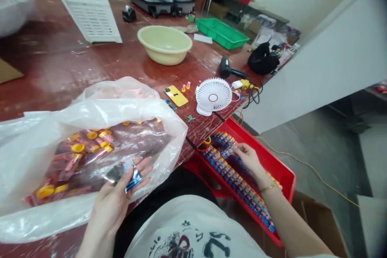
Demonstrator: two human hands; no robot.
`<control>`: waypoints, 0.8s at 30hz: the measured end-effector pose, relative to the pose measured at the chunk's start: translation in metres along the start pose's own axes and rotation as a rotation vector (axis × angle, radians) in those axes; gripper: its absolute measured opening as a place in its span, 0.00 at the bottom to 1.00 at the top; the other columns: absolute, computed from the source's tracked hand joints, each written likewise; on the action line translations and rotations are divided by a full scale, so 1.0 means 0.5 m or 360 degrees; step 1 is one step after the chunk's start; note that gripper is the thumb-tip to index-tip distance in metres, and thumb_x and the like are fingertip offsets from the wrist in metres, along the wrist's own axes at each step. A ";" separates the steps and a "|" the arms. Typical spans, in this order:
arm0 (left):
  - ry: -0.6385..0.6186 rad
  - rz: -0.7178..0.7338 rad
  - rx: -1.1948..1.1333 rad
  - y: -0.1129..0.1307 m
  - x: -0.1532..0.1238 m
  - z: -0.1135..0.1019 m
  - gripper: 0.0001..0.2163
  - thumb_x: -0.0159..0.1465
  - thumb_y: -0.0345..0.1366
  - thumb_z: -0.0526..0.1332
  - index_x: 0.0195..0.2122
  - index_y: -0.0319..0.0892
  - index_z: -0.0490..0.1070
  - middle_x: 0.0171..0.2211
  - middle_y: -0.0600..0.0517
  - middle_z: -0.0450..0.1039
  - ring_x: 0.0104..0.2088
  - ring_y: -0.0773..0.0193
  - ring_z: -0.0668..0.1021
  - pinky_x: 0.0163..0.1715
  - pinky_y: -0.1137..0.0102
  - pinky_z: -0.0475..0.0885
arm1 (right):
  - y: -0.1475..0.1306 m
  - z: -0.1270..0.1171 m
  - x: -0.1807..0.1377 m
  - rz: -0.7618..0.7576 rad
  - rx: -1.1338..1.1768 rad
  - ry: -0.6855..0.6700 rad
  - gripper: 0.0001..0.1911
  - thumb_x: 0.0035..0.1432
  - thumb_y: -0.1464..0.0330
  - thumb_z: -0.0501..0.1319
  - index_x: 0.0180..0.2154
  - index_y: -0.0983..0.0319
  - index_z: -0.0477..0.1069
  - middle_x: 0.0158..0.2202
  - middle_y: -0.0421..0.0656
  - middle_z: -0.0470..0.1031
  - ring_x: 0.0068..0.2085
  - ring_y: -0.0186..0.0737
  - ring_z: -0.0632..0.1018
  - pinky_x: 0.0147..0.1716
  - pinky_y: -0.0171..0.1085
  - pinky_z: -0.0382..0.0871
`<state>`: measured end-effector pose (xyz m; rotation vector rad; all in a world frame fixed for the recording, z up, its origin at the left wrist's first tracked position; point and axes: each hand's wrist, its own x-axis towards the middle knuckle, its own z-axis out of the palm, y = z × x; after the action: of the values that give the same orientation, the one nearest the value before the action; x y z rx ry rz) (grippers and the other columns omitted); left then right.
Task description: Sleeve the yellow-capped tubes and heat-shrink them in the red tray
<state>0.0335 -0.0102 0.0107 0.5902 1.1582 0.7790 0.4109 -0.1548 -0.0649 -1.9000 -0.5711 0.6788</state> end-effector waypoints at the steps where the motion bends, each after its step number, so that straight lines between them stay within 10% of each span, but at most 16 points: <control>1: -0.0002 0.0007 0.0014 -0.004 0.000 0.002 0.31 0.47 0.43 0.75 0.52 0.42 0.73 0.51 0.43 0.78 0.52 0.42 0.77 0.46 0.56 0.79 | 0.037 -0.006 0.000 0.0062 -0.0060 -0.0021 0.21 0.45 0.54 0.71 0.25 0.62 0.68 0.22 0.38 0.70 0.25 0.33 0.71 0.28 0.36 0.70; 6: 0.0011 0.0060 0.0072 -0.011 -0.003 0.008 0.31 0.45 0.40 0.77 0.51 0.41 0.74 0.48 0.43 0.79 0.51 0.42 0.78 0.46 0.57 0.79 | 0.160 0.046 0.010 0.0298 -0.0303 -0.0166 0.12 0.63 0.62 0.61 0.40 0.65 0.71 0.35 0.41 0.74 0.32 0.32 0.75 0.32 0.36 0.74; 12: 0.0023 -0.0004 0.0066 0.002 -0.010 -0.007 0.29 0.46 0.40 0.77 0.49 0.42 0.76 0.48 0.44 0.79 0.51 0.43 0.79 0.43 0.61 0.80 | 0.170 0.063 0.022 0.0168 -0.0537 -0.0007 0.15 0.59 0.61 0.64 0.41 0.66 0.70 0.35 0.42 0.73 0.31 0.35 0.75 0.33 0.39 0.73; 18: 0.0094 0.0095 0.0064 0.005 -0.039 -0.064 0.27 0.50 0.44 0.75 0.49 0.38 0.75 0.49 0.41 0.78 0.45 0.46 0.82 0.40 0.61 0.81 | 0.013 0.093 -0.050 -0.0332 -0.0521 -0.0095 0.16 0.50 0.58 0.66 0.36 0.61 0.70 0.31 0.43 0.72 0.27 0.38 0.73 0.29 0.40 0.69; 24: 0.0224 0.0140 0.0091 0.016 -0.054 -0.107 0.23 0.50 0.47 0.74 0.43 0.37 0.77 0.40 0.42 0.82 0.38 0.50 0.84 0.39 0.62 0.79 | -0.235 0.377 -0.111 -0.1242 -0.0186 -0.0964 0.02 0.61 0.69 0.57 0.36 0.59 0.69 0.36 0.43 0.74 0.38 0.40 0.76 0.40 0.40 0.71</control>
<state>-0.0245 -0.0256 0.0161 0.6459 1.2937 0.8759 0.2322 -0.0220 -0.0110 -1.3672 -1.6513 0.6850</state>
